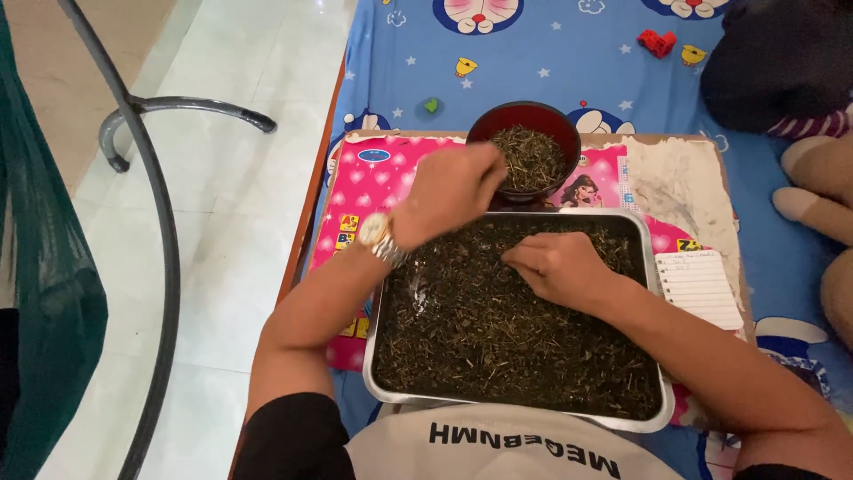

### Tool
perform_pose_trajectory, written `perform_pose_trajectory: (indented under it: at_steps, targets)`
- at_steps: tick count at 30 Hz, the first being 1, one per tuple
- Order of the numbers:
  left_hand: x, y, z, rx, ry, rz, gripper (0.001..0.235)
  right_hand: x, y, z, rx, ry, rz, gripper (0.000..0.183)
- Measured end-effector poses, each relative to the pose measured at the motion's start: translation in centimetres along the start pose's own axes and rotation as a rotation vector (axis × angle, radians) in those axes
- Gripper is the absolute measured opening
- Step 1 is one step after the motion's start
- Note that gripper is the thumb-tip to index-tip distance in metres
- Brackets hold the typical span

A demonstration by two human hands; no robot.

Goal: Sorting through dried tea leaves on a tray to remove stems or debris and placing them into a bowl.

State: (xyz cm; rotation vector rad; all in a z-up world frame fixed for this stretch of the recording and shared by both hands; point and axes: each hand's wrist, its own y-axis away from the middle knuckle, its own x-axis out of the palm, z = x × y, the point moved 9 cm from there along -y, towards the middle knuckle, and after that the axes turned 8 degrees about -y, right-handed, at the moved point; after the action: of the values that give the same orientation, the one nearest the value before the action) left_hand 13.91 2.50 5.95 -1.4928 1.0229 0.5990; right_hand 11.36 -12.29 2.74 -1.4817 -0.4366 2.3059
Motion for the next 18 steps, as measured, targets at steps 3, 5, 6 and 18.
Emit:
perform_pose_trajectory:
  at_steps: [3, 5, 6, 18]
  targets:
    - [-0.8, -2.5, 0.1, -0.003, -0.046, -0.009, 0.009, -0.4, 0.0, 0.5, -0.045, 0.026, -0.036, 0.004]
    - [-0.8, -2.7, -0.2, -0.001, -0.041, 0.048, 0.012, -0.8, 0.0, 0.6, -0.073, 0.053, -0.065, 0.005]
    - [-1.4, -2.0, -0.9, -0.004, -0.042, 0.043, 0.012, -1.0, 0.1, -0.1, -0.077, 0.055, -0.062, 0.005]
    - [2.2, 6.1, -4.2, 0.147, 0.024, 0.487, 0.015, -7.6, -6.1, -3.4, 0.082, 0.095, -0.193, 0.011]
